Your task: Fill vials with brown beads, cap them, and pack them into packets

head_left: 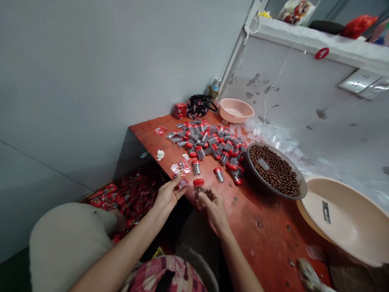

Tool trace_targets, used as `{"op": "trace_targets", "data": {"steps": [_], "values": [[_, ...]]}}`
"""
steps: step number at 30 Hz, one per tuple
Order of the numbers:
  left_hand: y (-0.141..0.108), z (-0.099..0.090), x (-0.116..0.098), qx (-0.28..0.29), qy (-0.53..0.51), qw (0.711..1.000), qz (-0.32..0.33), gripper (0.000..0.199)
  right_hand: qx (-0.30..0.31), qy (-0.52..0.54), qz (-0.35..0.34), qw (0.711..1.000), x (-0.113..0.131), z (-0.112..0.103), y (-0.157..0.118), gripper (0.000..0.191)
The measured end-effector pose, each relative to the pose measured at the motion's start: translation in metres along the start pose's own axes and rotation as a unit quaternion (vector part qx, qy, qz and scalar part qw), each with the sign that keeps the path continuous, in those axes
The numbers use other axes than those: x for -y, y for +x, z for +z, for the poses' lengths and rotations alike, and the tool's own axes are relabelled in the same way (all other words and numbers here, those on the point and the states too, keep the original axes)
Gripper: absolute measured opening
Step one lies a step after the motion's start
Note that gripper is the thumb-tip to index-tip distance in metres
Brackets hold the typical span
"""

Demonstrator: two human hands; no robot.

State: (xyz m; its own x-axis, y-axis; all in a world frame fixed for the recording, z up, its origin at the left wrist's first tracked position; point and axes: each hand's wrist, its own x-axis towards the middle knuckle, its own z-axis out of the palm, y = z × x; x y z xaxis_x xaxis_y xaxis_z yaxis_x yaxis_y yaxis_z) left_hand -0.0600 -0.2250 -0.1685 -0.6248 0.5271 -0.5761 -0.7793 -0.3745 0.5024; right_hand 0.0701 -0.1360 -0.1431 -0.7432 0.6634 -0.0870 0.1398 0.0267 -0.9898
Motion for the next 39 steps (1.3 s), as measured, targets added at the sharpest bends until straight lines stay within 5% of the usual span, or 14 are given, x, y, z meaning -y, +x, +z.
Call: {"op": "trace_targets", "data": {"steps": [7,17,24,33,39], "values": [[-0.007,0.012,0.007,0.015,-0.010,1.000,0.015,0.009,-0.035,0.055,0.005,0.998,-0.012,0.026,-0.024,0.021],[-0.020,0.015,0.009,0.119,0.087,0.987,0.070,0.022,-0.019,0.092,0.024,0.995,-0.019,0.023,-0.017,0.018],[-0.018,0.009,0.010,0.178,0.151,0.970,0.063,0.017,-0.067,0.056,-0.015,0.996,-0.023,0.026,-0.018,0.019],[-0.014,0.004,0.008,0.218,0.224,0.950,0.021,0.020,0.007,0.124,0.009,0.992,-0.027,0.022,-0.015,0.018],[-0.018,0.009,0.012,0.178,0.220,0.958,0.041,0.021,-0.101,0.018,-0.053,0.993,-0.024,0.023,-0.019,0.017]]}}
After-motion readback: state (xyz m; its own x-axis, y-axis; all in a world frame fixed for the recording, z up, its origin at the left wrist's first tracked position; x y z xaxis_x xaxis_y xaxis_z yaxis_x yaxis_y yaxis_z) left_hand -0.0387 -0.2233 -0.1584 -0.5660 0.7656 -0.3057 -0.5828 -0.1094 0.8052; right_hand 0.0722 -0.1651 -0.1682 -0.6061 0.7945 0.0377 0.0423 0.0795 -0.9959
